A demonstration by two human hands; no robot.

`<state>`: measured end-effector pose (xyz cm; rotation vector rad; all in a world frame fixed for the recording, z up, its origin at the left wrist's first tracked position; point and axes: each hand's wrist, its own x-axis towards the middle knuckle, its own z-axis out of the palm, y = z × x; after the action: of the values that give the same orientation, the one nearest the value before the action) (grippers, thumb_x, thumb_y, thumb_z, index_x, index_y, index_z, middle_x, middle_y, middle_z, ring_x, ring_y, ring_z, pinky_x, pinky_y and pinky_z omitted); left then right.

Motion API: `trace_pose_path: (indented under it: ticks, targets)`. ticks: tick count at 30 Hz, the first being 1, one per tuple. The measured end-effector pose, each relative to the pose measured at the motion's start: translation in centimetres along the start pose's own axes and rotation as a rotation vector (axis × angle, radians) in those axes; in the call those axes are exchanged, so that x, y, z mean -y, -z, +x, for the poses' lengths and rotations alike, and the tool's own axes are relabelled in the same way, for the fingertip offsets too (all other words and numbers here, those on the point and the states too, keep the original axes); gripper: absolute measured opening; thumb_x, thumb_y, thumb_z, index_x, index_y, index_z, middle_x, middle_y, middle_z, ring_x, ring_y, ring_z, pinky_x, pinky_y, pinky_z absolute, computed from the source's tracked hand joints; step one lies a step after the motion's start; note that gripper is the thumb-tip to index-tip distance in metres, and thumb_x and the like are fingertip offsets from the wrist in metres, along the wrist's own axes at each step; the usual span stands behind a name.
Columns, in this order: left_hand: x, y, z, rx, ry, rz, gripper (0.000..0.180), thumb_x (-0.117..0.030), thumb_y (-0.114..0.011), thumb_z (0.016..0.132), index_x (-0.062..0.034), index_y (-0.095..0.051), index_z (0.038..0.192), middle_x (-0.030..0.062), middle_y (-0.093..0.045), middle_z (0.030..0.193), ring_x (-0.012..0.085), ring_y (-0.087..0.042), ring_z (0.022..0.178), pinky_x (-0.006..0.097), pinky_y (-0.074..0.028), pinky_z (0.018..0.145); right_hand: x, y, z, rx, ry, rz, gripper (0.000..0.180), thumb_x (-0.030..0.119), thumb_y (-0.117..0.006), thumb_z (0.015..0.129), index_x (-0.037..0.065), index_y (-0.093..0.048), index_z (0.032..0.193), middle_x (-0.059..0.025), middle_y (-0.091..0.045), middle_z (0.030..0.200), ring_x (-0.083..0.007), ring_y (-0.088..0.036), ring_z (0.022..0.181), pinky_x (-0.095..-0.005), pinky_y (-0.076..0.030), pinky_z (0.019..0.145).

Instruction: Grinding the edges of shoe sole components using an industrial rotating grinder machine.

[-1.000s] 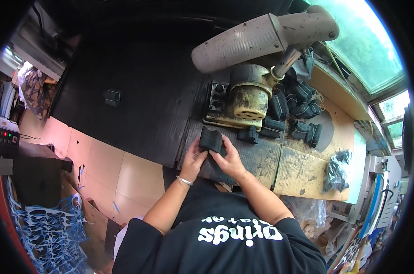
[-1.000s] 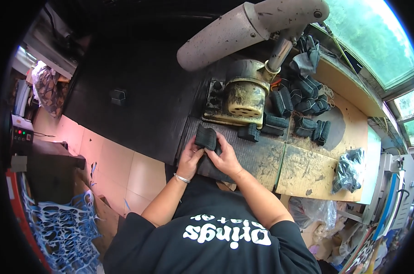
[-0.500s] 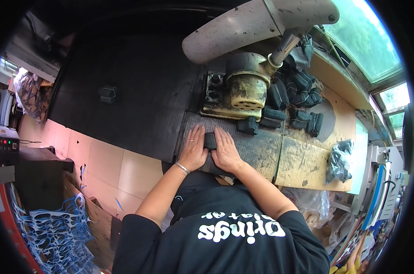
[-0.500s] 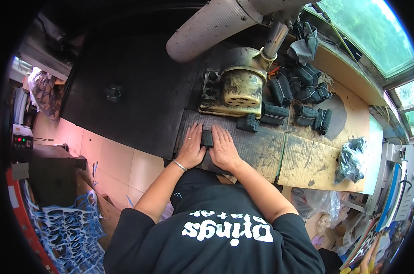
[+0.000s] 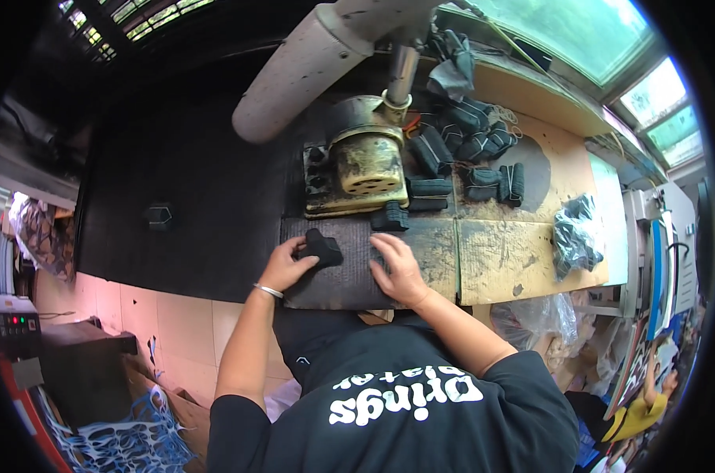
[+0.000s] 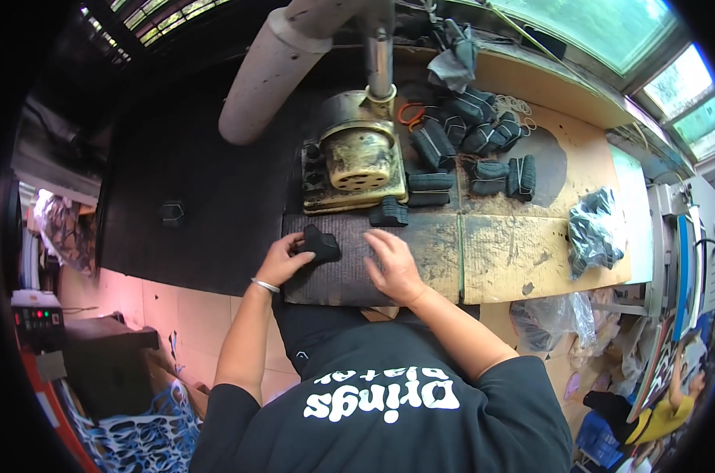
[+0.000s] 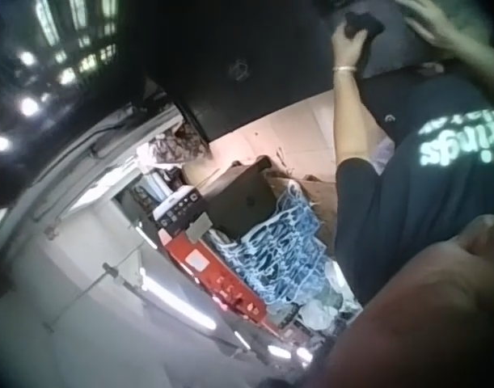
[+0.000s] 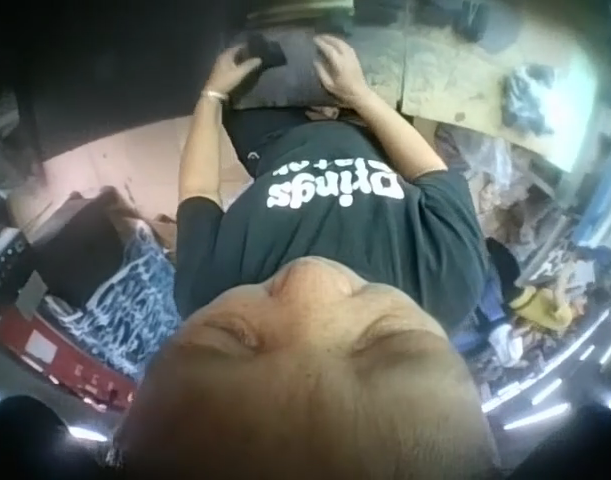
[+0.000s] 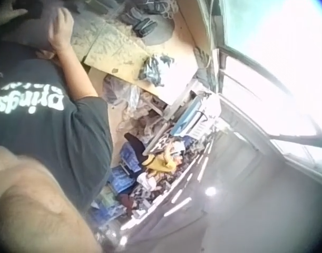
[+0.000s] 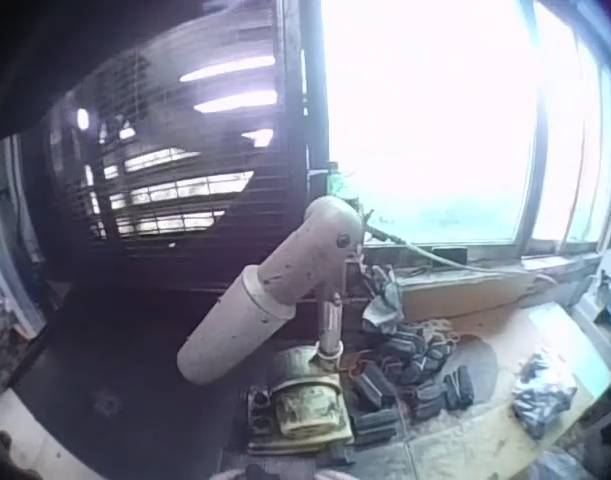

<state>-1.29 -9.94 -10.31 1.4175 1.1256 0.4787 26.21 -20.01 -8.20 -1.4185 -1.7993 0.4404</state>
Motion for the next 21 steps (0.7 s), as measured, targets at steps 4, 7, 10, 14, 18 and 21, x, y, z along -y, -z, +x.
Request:
trace_pose_path:
  ticks: [4, 7, 10, 14, 18, 21]
  targets:
    - [-2.6, 1.7, 2.2, -0.014, 0.215, 0.108, 0.067, -0.024, -0.078, 0.079, 0.0117, -0.054, 0.13, 0.0185, -0.064, 0.121, 0.0235, -0.063, 0.109, 0.034, -0.049, 0.094, -3.0, 2.1, 0.3, -0.234, -0.117, -0.08, 0.05, 0.007, -0.07, 0.079, 0.002, -0.055, 0.127, -0.018, -0.058, 0.127, -0.0363, -0.054, 0.119, -0.0435, -0.045, 0.101]
    - [-4.7, 0.9, 1.2, -0.298, 0.033, 0.724, 0.06, -0.029, -0.079, 0.077, 0.0076, -0.062, 0.122, 0.0204, -0.064, 0.117, 0.0324, -0.062, 0.109, 0.039, -0.048, 0.097, -4.6, 2.6, 1.2, -0.173, -0.176, -0.13, 0.057, 0.011, -0.073, 0.078, 0.003, -0.052, 0.13, -0.0166, -0.056, 0.131, -0.0353, -0.051, 0.124, -0.0439, -0.043, 0.102]
    - [-5.9, -0.5, -0.1, -0.517, -0.175, 0.766, 0.056, -0.026, -0.08, 0.075, 0.0044, -0.064, 0.118, 0.0211, -0.062, 0.116, 0.0388, -0.058, 0.11, 0.044, -0.046, 0.098, -5.4, 2.6, 2.2, -0.115, -0.203, -0.17, 0.057, 0.011, -0.074, 0.077, 0.002, -0.052, 0.129, -0.0166, -0.057, 0.128, -0.0353, -0.05, 0.123, -0.0439, -0.041, 0.105]
    - [-7.3, -6.0, -1.1, -0.38, -0.462, 0.572, 0.063, -0.018, -0.078, 0.076, 0.0012, -0.055, 0.131, 0.0218, -0.059, 0.125, 0.0386, -0.055, 0.117, 0.043, -0.044, 0.102, -5.9, 2.9, 2.7, -0.078, -0.147, -0.244, 0.056, 0.011, -0.075, 0.074, 0.004, -0.052, 0.125, -0.0152, -0.058, 0.117, -0.0348, -0.051, 0.116, -0.0438, -0.041, 0.099]
    - [-5.9, -10.9, 1.3, -0.166, -0.547, 0.524, 0.075, -0.012, -0.074, 0.079, -0.0002, -0.04, 0.145, 0.0228, -0.05, 0.139, 0.0389, -0.048, 0.13, 0.042, -0.04, 0.109, -6.3, 3.7, 2.7, 0.001, -0.139, -0.247, 0.051, 0.011, -0.076, 0.071, 0.003, -0.058, 0.118, -0.0139, -0.057, 0.111, -0.0349, -0.052, 0.112, -0.0435, -0.042, 0.097]
    - [-5.5, -12.7, 2.5, -0.156, -0.622, 0.529, 0.076, -0.011, -0.074, 0.08, 0.0004, -0.038, 0.146, 0.0228, -0.049, 0.14, 0.039, -0.047, 0.13, 0.043, -0.037, 0.111, -6.1, 5.2, 2.5, 0.231, -0.111, -0.117, 0.045, 0.012, -0.076, 0.07, 0.003, -0.062, 0.112, -0.0113, -0.061, 0.112, -0.0337, -0.055, 0.11, -0.0426, -0.043, 0.096]
